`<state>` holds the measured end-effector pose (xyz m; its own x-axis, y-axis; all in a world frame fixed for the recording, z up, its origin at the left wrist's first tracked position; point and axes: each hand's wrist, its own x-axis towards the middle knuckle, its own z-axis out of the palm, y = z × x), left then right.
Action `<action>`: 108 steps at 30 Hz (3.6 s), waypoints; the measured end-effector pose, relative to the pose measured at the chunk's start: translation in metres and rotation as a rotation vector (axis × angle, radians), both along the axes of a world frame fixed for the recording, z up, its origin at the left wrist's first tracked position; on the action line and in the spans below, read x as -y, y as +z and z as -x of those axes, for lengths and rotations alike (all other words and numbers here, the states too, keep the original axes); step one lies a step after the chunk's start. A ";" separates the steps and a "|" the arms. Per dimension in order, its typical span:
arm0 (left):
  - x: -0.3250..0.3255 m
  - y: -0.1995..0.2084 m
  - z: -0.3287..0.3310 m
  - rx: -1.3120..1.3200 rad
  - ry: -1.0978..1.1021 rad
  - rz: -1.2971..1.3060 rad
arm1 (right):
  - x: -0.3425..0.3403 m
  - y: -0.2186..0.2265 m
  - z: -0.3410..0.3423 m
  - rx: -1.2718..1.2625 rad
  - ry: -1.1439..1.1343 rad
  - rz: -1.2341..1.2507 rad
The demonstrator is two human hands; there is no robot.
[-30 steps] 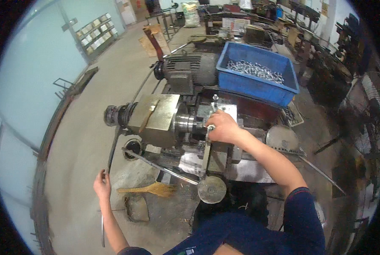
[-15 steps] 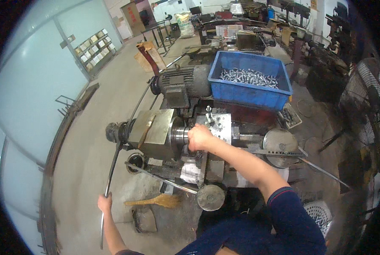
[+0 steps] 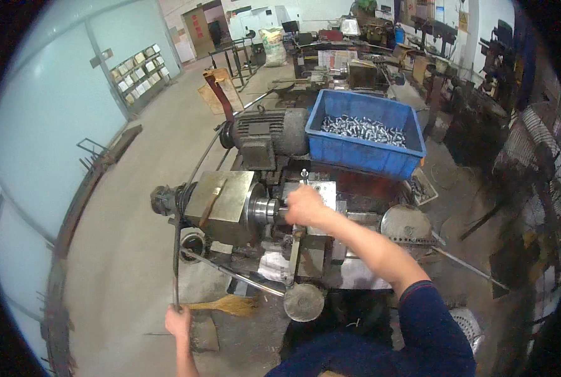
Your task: The person operates a metal turning machine in a workshop, repeatedly loading small metal parts into the chuck, adjusting the machine with levers, and collecting finished parts into a perforated metal tray. The person handles the parts one at a time and maintains a continuous cycle of loading, machining, and collecting.
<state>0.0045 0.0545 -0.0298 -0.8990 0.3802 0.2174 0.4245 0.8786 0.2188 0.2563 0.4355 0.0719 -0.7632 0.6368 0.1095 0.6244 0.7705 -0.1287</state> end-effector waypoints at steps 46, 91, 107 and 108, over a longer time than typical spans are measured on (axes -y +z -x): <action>-0.189 -0.036 -0.096 0.261 -0.954 0.045 | 0.320 -0.243 -0.569 0.228 -1.411 0.460; -0.049 0.100 0.006 0.020 -0.602 0.191 | 0.000 -0.028 0.001 -0.041 0.208 0.020; 0.035 -0.004 0.034 0.038 -0.170 0.299 | -0.012 -0.039 0.039 -0.075 0.138 0.216; 0.044 -0.005 0.054 0.004 -0.187 0.377 | -0.011 -0.037 0.036 -0.114 0.146 0.241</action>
